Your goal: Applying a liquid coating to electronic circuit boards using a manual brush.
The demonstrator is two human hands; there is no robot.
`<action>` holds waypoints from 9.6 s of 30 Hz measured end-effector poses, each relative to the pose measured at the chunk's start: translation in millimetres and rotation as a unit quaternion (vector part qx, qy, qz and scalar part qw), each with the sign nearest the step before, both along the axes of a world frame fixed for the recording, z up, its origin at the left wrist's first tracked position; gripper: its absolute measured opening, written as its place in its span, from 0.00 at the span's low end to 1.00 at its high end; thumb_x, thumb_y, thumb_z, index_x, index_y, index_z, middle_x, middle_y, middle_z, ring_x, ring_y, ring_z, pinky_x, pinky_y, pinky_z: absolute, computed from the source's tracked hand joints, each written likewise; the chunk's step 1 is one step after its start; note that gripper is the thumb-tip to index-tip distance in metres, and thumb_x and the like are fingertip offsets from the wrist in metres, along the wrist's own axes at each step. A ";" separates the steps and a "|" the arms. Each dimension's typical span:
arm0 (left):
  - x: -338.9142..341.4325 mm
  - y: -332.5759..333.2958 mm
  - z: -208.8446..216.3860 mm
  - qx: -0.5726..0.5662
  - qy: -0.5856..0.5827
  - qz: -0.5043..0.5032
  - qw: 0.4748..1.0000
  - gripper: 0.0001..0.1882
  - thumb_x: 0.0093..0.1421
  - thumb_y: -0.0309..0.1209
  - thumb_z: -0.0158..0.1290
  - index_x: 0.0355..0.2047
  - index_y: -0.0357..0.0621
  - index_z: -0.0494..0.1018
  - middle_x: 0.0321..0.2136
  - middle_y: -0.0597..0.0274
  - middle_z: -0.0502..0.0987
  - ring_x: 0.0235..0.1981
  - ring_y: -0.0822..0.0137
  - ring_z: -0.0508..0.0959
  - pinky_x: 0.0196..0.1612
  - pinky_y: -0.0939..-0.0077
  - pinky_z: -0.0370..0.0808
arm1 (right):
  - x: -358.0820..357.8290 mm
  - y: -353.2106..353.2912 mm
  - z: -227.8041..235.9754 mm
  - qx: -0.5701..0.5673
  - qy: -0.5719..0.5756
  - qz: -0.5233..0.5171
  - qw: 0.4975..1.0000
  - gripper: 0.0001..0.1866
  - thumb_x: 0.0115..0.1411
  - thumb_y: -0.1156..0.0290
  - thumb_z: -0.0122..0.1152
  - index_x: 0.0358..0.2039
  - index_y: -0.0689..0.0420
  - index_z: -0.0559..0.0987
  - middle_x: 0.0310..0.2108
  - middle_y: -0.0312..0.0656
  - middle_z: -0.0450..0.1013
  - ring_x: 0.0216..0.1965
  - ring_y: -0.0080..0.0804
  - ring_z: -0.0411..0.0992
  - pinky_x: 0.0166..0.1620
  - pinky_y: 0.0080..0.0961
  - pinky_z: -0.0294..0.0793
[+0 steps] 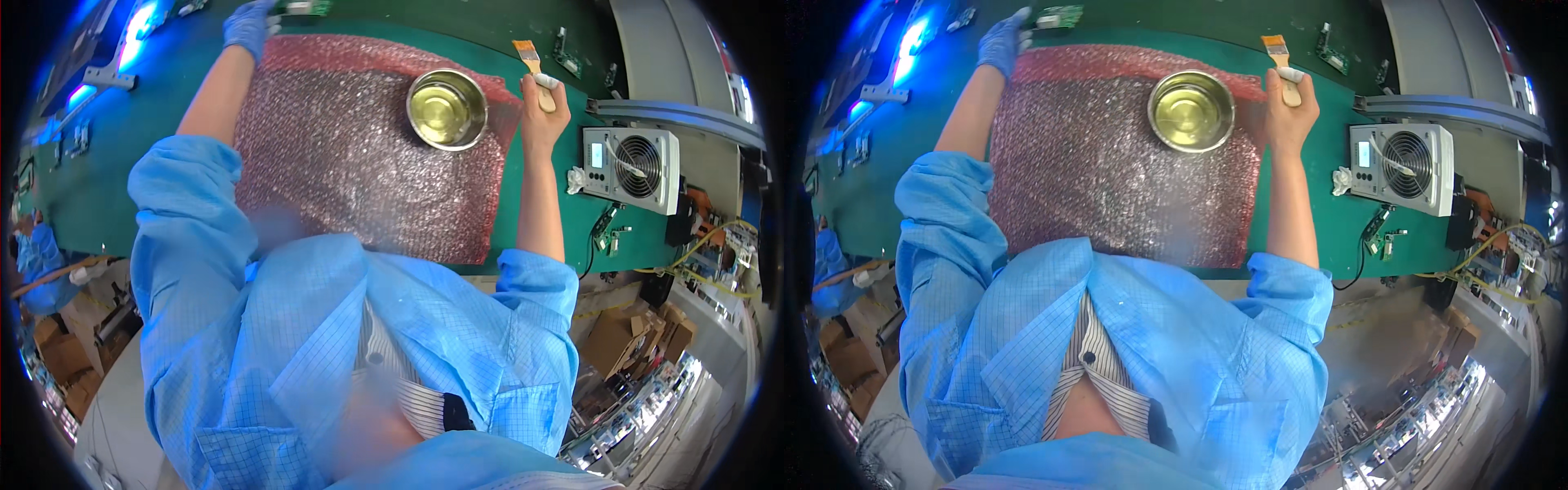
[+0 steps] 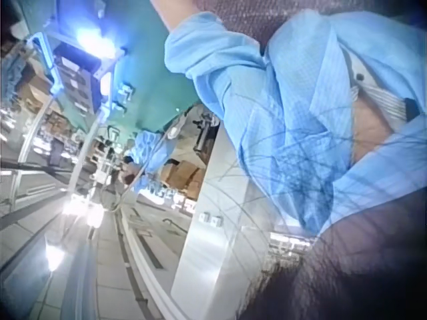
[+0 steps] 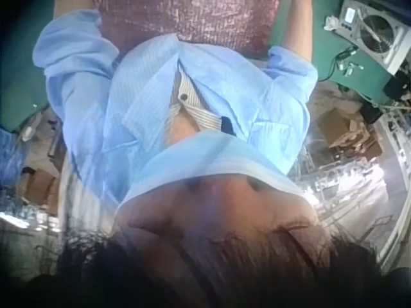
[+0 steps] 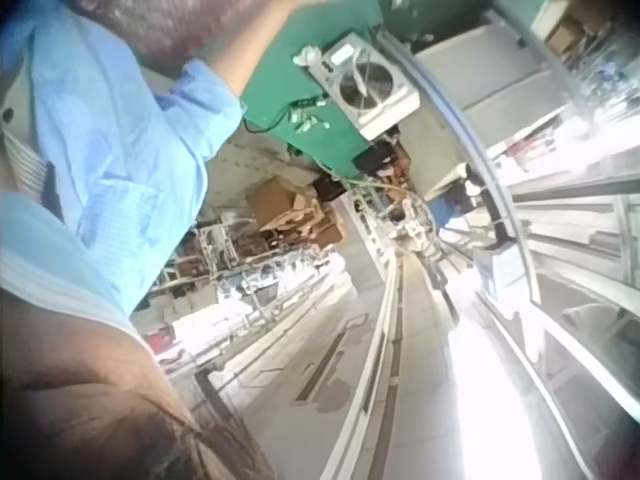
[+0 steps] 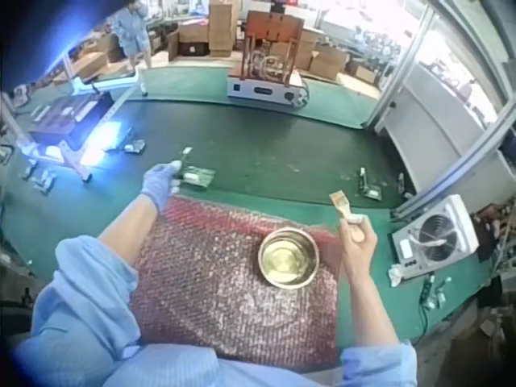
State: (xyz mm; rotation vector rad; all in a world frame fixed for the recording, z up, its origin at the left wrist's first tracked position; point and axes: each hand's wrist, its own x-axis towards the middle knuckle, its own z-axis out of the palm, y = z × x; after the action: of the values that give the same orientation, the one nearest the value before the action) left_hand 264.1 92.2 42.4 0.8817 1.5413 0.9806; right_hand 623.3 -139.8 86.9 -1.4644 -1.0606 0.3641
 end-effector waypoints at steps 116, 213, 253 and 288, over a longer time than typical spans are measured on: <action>41.9 -144.1 34.2 0.030 -0.177 -0.383 0.906 0.22 0.52 0.40 0.56 0.44 0.42 0.71 0.33 0.65 0.76 0.32 0.76 0.76 0.31 0.86 0.75 | -81.0 -72.2 43.3 -0.179 0.063 0.266 0.945 0.09 0.56 0.72 0.53 0.35 0.62 0.75 0.23 0.33 0.70 0.23 0.15 0.65 0.26 0.12 0.62; -120.1 -129.5 10.2 0.119 0.162 0.078 0.976 0.19 0.57 0.29 0.51 0.48 0.36 0.64 0.42 0.58 0.69 0.41 0.68 0.72 0.38 0.79 0.75 | 240.9 130.3 -84.6 -0.208 -0.429 -0.218 0.851 0.14 0.49 0.75 0.54 0.38 0.56 0.68 0.34 0.47 0.69 0.38 0.48 0.69 0.39 0.40 0.68; 10.3 -169.4 46.6 0.056 -0.108 -0.162 0.979 0.26 0.49 0.41 0.59 0.44 0.41 0.68 0.34 0.55 0.73 0.32 0.67 0.77 0.24 0.82 0.79 | -42.8 -77.4 -19.3 -0.142 0.161 0.011 0.977 0.07 0.55 0.71 0.54 0.30 0.62 0.74 0.23 0.36 0.71 0.23 0.19 0.68 0.25 0.16 0.69; 53.5 -154.1 43.2 -0.013 -0.182 -0.436 0.881 0.25 0.52 0.46 0.54 0.45 0.42 0.70 0.36 0.60 0.75 0.38 0.69 0.76 0.37 0.77 0.77 | -51.2 -59.1 67.8 -0.139 0.064 0.213 0.965 0.12 0.56 0.69 0.56 0.37 0.64 0.74 0.28 0.37 0.73 0.30 0.22 0.70 0.35 0.18 0.69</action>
State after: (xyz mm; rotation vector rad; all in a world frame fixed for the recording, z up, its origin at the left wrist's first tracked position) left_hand 317.5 -61.9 85.6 1.1404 0.6882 0.4142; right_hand 572.1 -198.9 154.7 -1.4253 -1.2542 0.9350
